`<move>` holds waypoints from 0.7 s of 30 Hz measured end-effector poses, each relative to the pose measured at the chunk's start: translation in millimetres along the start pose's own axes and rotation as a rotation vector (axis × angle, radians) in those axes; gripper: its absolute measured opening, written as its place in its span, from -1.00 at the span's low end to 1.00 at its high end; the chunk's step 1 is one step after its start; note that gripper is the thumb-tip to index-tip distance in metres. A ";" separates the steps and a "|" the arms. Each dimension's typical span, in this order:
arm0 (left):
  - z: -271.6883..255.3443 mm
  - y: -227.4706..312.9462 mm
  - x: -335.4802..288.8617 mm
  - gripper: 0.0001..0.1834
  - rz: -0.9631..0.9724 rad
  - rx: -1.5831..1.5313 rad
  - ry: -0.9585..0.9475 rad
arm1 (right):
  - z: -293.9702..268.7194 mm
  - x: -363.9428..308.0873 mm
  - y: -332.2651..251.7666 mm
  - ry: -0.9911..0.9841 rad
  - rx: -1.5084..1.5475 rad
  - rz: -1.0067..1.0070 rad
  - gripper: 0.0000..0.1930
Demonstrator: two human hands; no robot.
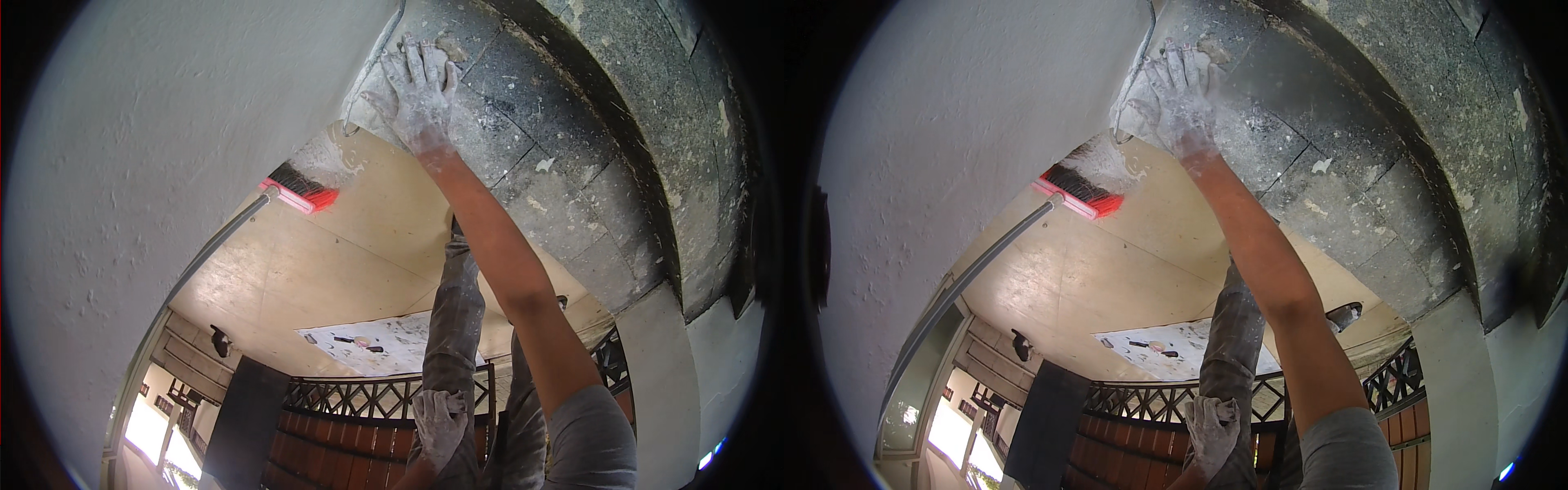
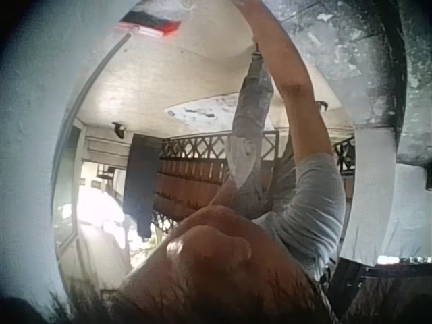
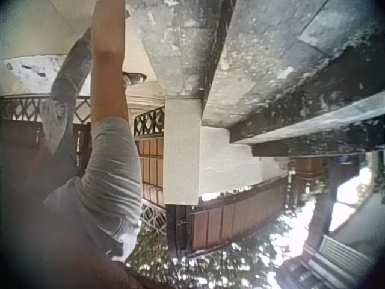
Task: The recorder is applying patching compound or plaster to a stone pillar using their fingers to fill in gaps and smooth the surface.
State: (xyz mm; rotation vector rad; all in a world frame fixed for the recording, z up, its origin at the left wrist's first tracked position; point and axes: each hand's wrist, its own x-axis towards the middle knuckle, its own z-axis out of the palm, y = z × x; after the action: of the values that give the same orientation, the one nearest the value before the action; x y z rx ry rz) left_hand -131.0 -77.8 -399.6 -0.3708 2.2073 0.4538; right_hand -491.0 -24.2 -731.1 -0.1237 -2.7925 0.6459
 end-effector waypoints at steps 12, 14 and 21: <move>-2.5 4.8 7.9 -0.59 0.033 0.066 0.014 | 23.9 -14.4 -10.6 0.120 0.201 0.069 -0.81; -3.3 7.4 8.1 -0.59 0.031 0.075 0.008 | 22.2 -15.0 -12.1 0.146 0.232 0.015 -0.73; -7.2 14.1 12.7 -0.71 0.083 0.111 0.049 | -14.8 -9.7 -2.3 0.095 0.453 0.073 -0.80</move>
State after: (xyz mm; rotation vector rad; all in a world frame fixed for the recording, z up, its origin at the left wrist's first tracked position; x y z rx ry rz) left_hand -149.4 -69.9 -402.6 -0.2335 2.2910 0.3685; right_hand -477.5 -21.5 -719.6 -0.1590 -2.4879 1.2328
